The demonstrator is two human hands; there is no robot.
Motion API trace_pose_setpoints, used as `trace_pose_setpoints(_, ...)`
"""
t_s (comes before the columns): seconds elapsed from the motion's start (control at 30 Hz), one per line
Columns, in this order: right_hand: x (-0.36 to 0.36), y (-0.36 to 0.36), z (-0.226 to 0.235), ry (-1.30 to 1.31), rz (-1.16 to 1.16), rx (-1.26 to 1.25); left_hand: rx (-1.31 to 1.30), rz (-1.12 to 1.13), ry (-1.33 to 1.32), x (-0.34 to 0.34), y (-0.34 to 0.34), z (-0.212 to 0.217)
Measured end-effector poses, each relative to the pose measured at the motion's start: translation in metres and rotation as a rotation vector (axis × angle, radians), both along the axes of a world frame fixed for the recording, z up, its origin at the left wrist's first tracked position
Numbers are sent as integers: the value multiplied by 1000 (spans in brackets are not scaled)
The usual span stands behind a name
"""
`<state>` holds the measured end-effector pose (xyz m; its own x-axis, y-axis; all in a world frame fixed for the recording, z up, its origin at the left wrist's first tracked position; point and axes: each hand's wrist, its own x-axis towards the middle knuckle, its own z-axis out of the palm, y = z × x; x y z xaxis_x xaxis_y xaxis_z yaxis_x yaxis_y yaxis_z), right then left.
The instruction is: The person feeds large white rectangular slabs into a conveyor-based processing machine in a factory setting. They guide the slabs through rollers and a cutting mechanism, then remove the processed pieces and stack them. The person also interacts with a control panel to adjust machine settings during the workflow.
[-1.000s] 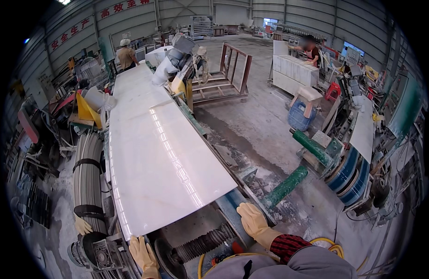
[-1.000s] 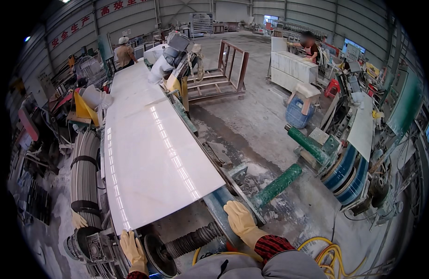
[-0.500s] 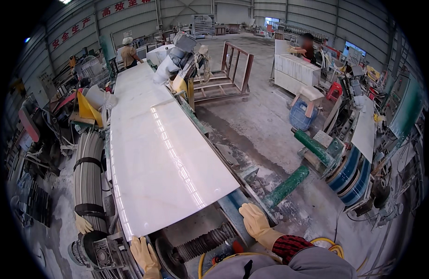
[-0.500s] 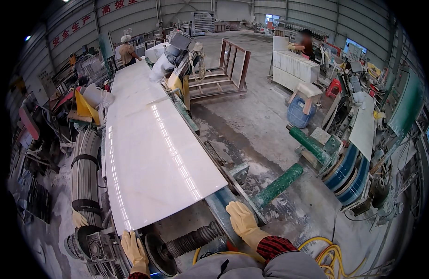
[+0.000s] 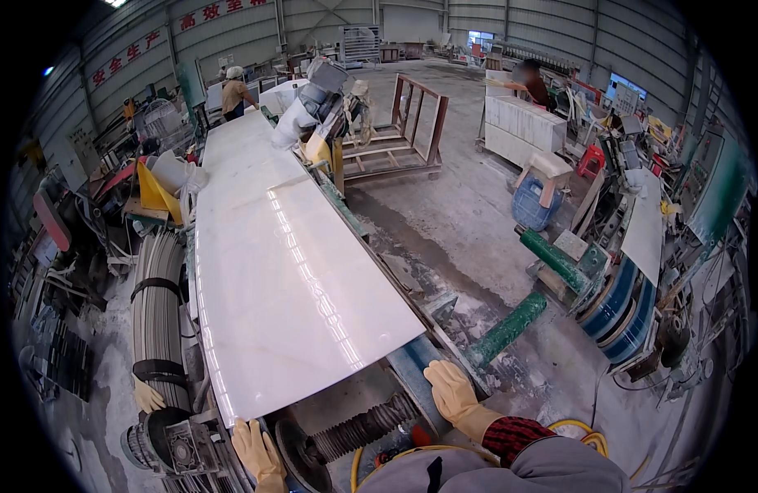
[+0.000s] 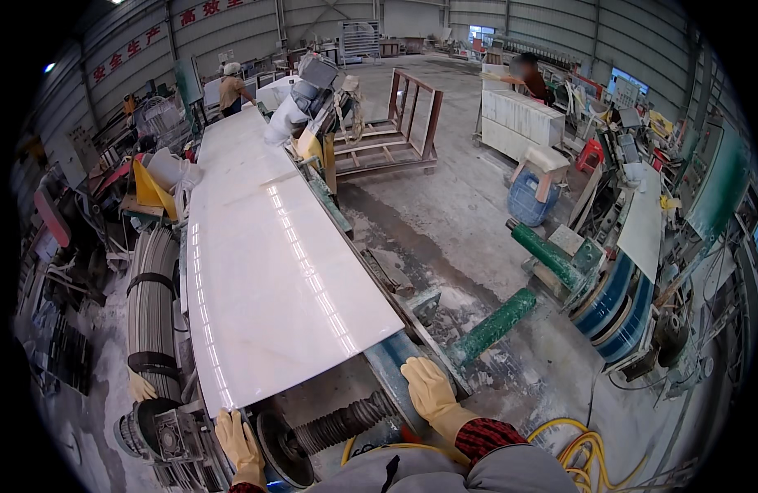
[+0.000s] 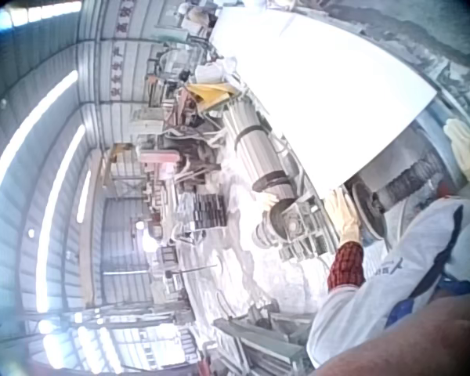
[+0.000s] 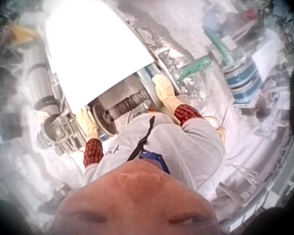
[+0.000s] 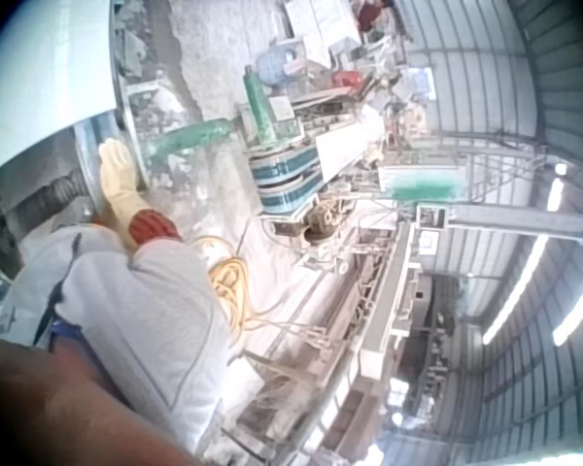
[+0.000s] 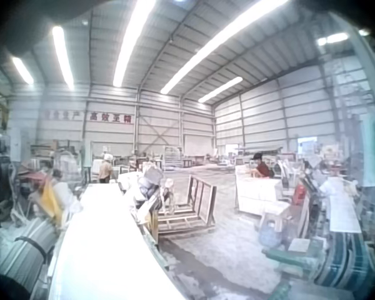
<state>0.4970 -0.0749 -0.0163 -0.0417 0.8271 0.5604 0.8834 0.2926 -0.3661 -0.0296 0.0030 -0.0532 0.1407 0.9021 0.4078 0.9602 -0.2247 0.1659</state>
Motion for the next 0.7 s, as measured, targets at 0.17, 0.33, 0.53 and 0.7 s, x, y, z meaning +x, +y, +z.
trace_pose_setpoints(0.17, -1, -3, 2, 9, 4, 9, 3, -9, -10, 0, -4, 2)
trace_pose_setpoints(0.33, -1, -5, -2, 16, -6, 5, 9, -7, -8, 4, -9, 7)
trace_pose_setpoints(0.53, -2, -7, 1, 14, -3, 3, -5, 1, -1, 4, -11, 9)
trace_pose_setpoints(0.7, -3, -10, 4, 19, -5, -22, -21, 12, -10, 8, -15, 15)
